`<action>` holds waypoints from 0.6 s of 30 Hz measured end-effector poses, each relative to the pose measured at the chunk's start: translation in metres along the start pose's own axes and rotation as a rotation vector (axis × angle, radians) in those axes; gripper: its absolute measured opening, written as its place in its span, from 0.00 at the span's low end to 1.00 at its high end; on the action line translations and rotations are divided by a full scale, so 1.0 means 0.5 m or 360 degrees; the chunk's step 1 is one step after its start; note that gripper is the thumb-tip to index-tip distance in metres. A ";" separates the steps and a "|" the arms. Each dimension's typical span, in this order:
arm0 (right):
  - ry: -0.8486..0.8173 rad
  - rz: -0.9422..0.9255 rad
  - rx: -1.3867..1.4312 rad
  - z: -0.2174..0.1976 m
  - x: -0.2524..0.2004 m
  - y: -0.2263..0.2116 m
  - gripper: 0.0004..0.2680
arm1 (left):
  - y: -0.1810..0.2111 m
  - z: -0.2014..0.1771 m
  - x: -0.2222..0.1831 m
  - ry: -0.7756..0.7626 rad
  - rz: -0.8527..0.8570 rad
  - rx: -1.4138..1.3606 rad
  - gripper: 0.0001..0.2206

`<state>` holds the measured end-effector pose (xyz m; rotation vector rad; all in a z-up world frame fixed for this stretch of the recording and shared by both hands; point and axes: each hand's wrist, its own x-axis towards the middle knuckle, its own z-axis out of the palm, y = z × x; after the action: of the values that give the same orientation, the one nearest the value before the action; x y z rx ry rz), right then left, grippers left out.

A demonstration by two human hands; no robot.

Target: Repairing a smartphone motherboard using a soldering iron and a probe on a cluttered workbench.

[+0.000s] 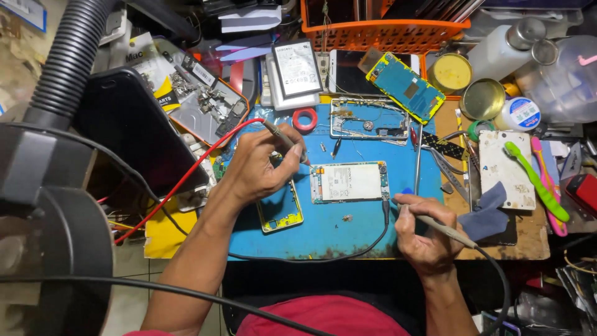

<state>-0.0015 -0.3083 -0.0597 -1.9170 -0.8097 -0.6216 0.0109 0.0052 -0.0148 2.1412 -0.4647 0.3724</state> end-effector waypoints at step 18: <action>0.0082 0.0053 -0.0020 0.002 0.008 -0.023 0.06 | -0.035 0.021 0.000 0.0171 0.0021 -0.0226 0.07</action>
<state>-0.0072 -0.3025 -0.0509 -1.9143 -0.7412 -0.6543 0.0202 0.0058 -0.0332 1.9712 -0.4305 0.4466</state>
